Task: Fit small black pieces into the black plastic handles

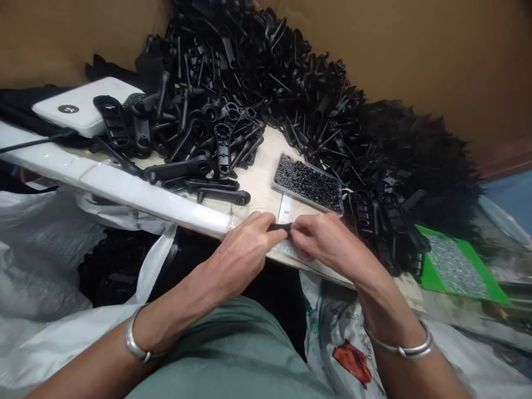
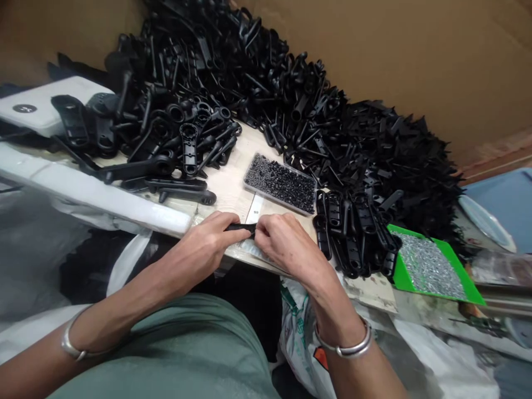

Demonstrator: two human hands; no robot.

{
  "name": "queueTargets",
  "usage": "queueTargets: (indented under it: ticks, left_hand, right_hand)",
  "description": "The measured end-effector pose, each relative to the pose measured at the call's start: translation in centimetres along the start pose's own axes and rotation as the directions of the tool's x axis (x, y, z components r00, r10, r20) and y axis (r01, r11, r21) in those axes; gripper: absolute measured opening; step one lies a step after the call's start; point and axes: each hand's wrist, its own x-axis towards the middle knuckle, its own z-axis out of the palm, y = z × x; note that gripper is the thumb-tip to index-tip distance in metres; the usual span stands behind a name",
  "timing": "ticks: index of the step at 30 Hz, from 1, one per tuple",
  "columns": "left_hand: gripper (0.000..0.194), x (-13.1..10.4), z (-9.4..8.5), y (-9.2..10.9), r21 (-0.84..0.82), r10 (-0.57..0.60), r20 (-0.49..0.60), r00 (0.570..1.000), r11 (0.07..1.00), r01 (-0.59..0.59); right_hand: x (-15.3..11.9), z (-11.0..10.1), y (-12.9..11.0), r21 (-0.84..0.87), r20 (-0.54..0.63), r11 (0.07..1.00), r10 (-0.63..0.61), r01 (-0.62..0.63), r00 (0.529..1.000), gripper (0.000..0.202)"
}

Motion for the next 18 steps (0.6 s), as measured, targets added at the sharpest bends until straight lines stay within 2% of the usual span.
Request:
queueTargets:
  ticks: [2,4,7,10,12,14,16,18]
  left_hand:
    - [0.034,0.0,-0.1,0.1,0.015,-0.002,0.014,1.000,1.000,0.002]
    - [0.035,0.0,-0.1,0.2,0.012,0.000,0.035,0.999,1.000,0.000]
    - [0.034,-0.1,-0.2,0.1,0.005,0.010,0.067,0.998,1.000,-0.011]
    - [0.026,-0.1,-0.3,-0.1,0.025,0.029,0.110,0.993,0.999,-0.032]
    - [0.025,0.0,-0.5,-0.1,0.055,0.043,0.136,0.990,0.997,-0.050]
    - [0.027,0.2,-0.8,0.0,0.091,0.048,0.153,0.987,0.994,-0.062]
    - [0.030,0.4,-1.1,0.2,0.134,0.045,0.170,0.984,0.989,-0.069]
    - [0.033,0.6,-1.3,0.3,0.162,0.045,0.184,0.982,0.984,-0.076]
  right_hand:
    - [0.0,0.1,-0.2,-0.069,0.004,0.998,-0.004,0.004,1.000,0.029]
    - [0.0,0.5,-0.9,-0.237,-0.012,0.971,-0.017,0.014,1.000,0.024]
    - [-0.3,1.3,-2.9,-0.499,-0.046,0.867,-0.039,0.011,0.998,0.023]
    - [-0.3,1.6,-4.3,-0.574,-0.055,0.819,-0.016,-0.019,0.998,0.028]
    - [-0.1,1.4,-3.8,-0.520,-0.056,0.854,-0.022,-0.010,0.998,0.025]
    - [0.0,1.1,-2.2,-0.357,-0.060,0.934,-0.034,0.010,0.998,0.021]
    - [-0.1,1.0,-0.2,-0.066,-0.064,0.998,0.017,-0.021,0.998,0.024]
    - [-0.7,1.3,1.3,0.254,-0.080,0.960,0.146,-0.122,0.986,0.026]
